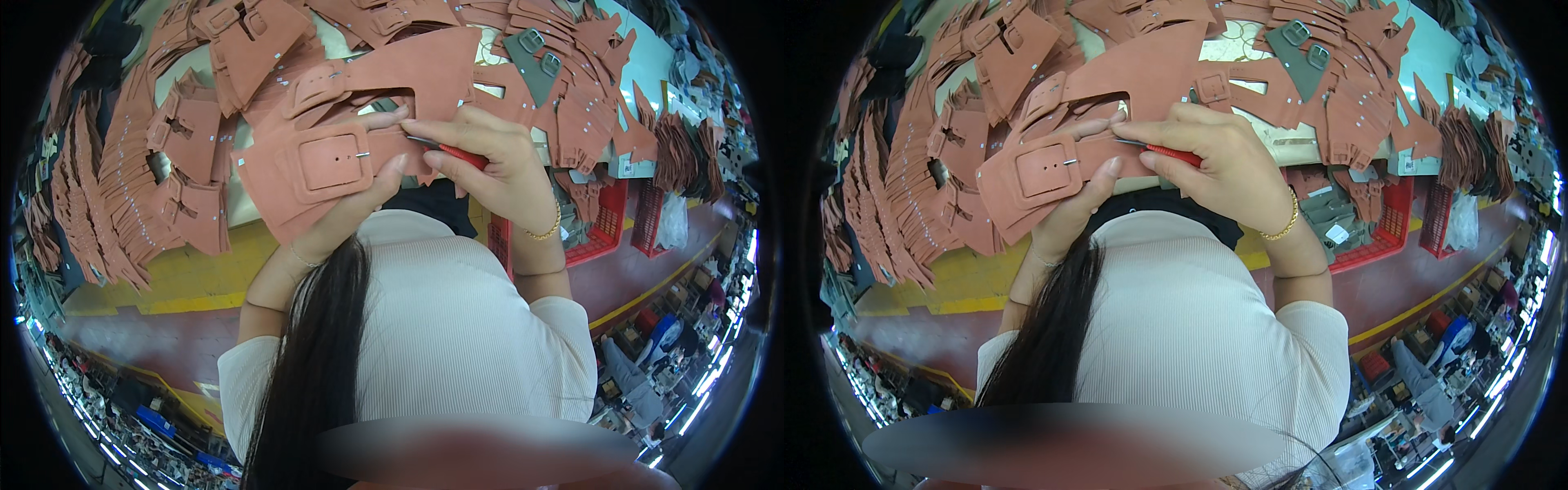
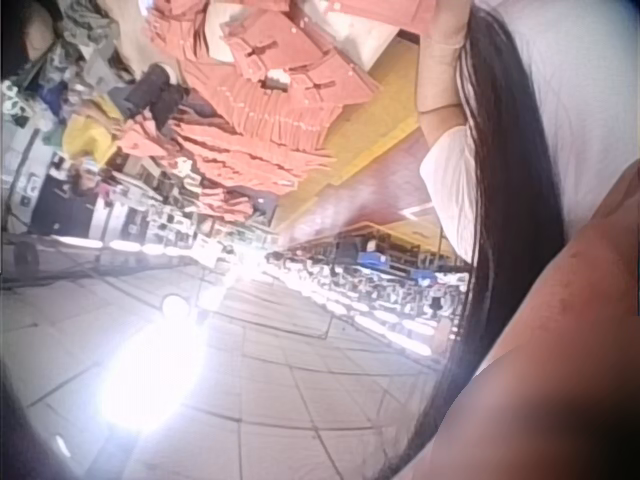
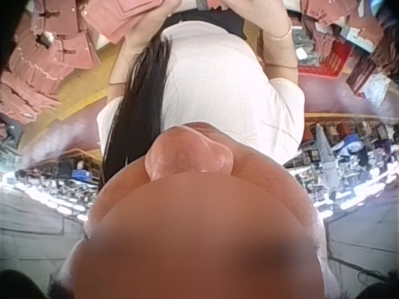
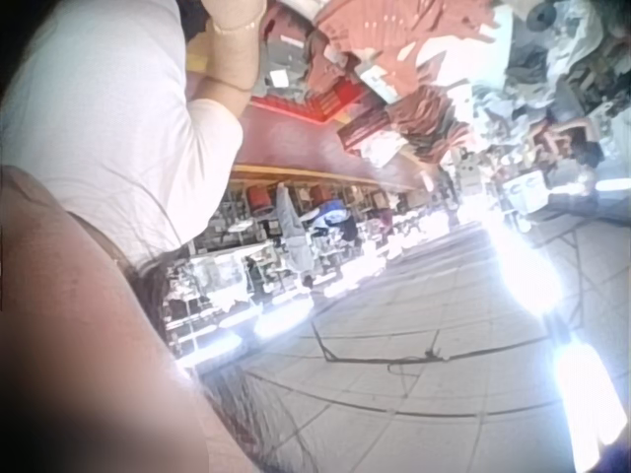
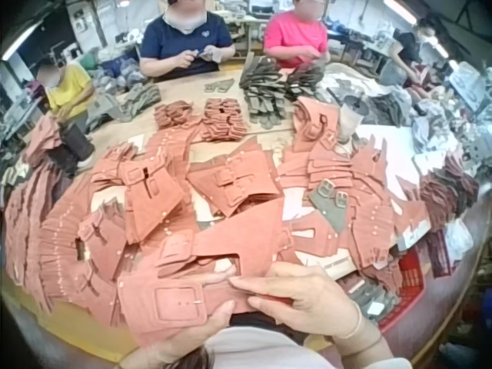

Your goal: The person picks up reddish-brown leather belt parts from a table, aligns them, and uses a red utility knife to trim edges and remove small excess material. The person then places the trimmed pieces back on the table.

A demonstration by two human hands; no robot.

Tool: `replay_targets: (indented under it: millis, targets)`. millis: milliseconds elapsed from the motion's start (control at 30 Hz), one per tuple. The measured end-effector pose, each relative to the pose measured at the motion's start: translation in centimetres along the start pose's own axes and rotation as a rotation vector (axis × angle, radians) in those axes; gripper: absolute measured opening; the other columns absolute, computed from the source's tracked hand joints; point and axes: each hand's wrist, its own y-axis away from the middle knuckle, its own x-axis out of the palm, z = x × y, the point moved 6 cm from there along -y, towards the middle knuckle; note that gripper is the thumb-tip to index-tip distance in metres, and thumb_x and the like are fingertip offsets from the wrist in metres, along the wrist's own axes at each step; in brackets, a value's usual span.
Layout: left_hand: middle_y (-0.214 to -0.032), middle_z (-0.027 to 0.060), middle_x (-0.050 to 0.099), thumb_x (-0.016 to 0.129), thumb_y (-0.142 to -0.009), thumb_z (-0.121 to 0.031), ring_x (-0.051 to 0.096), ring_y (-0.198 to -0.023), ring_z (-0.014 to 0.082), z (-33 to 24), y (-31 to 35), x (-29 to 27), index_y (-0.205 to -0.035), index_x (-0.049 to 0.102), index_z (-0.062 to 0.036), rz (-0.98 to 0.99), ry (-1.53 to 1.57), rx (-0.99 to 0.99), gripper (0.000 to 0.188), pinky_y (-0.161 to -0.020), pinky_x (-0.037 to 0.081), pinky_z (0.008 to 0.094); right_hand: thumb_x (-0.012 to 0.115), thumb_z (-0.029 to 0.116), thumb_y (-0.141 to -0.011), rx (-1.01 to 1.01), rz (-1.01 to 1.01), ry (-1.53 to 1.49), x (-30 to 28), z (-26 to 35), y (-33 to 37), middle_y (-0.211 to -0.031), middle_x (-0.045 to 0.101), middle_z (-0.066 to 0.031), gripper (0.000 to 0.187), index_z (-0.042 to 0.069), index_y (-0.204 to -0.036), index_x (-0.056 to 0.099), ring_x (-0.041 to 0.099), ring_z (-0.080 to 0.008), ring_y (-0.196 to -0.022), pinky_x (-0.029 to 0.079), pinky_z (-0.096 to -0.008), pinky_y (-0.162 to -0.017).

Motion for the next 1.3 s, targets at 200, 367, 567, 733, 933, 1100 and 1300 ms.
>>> replay_targets:
  millis: [200,367,567,733,933,1100,1300]
  targets:
    - [-0.116,0.01,0.061,0.065,-0.082,-0.005,0.059,-0.101,0.0135,-0.4,-0.2,0.0,-0.119,0.055,0.0021,-0.008,0.002,0.053,0.039,-0.089,0.047,0.0256,0.067,0.009,-0.078,-0.049,0.053,0.068,-0.2,0.2,-0.3,-0.062,0.048,-0.0057,0.033,0.014,-0.11,0.069,0.051,-0.0173,-0.051,0.041,-0.0293,-0.05]
    - [-0.119,0.0091,0.06,0.064,-0.083,-0.005,0.057,-0.102,0.0107,-0.3,0.0,0.1,-0.12,0.055,0.0007,0.027,-0.038,-0.035,0.039,-0.088,0.046,0.0234,0.068,0.009,-0.077,-0.112,0.002,0.175,0.0,0.3,-0.3,-0.064,0.048,-0.0061,0.032,0.014,-0.109,0.069,0.052,-0.0177,-0.054,0.042,-0.0298,-0.051]
    - [-0.12,0.0096,0.06,0.064,-0.083,-0.003,0.057,-0.103,0.0108,-0.3,-0.1,0.2,-0.12,0.055,0.0004,-0.007,-0.041,0.01,0.039,-0.088,0.046,0.0237,0.068,0.006,-0.076,-0.14,-0.117,0.217,0.8,0.4,0.4,-0.068,0.047,-0.005,0.034,0.015,-0.109,0.069,0.051,-0.0172,-0.055,0.044,-0.0288,-0.052]
    - [-0.119,0.0105,0.061,0.063,-0.083,-0.002,0.058,-0.103,0.013,-0.1,-0.1,0.0,-0.119,0.054,0.002,-0.039,0.01,0.045,0.037,-0.09,0.046,0.0258,0.066,0.003,-0.079,-0.076,-0.143,0.07,0.9,-0.2,0.3,-0.068,0.048,-0.0039,0.032,0.013,-0.11,0.069,0.051,-0.0129,-0.053,0.044,-0.0256,-0.05]
    - [-0.117,0.0116,0.062,0.064,-0.083,-0.001,0.058,-0.103,0.0142,-0.2,-0.2,-0.3,-0.118,0.054,0.0028,-0.051,0.038,0.054,0.037,-0.09,0.047,0.0269,0.065,0.004,-0.082,0.019,-0.033,-0.156,0.2,-0.5,0.2,-0.067,0.049,-0.0016,0.03,0.01,-0.111,0.068,0.049,-0.0084,-0.046,0.044,-0.0224,-0.047]
    - [-0.116,0.0101,0.062,0.064,-0.083,-0.002,0.059,-0.1,0.013,-0.2,-0.2,0.0,-0.118,0.055,0.002,-0.035,0.04,0.037,0.037,-0.088,0.047,0.0251,0.066,0.005,-0.08,-0.031,-0.014,-0.021,0.2,-0.1,0.0,-0.064,0.048,-0.0036,0.033,0.014,-0.111,0.068,0.051,-0.0129,-0.05,0.043,-0.0261,-0.049]
    - [-0.113,0.0079,0.062,0.064,-0.083,-0.002,0.058,-0.096,0.0093,-0.4,-0.1,0.1,-0.117,0.057,0.0011,-0.06,-0.02,0.063,0.035,-0.081,0.048,0.0216,0.067,0.009,-0.077,-0.096,-0.025,0.191,0.3,0.1,-0.1,-0.065,0.049,-0.0044,0.034,0.019,-0.11,0.069,0.052,-0.0195,-0.054,0.043,-0.0298,-0.051]
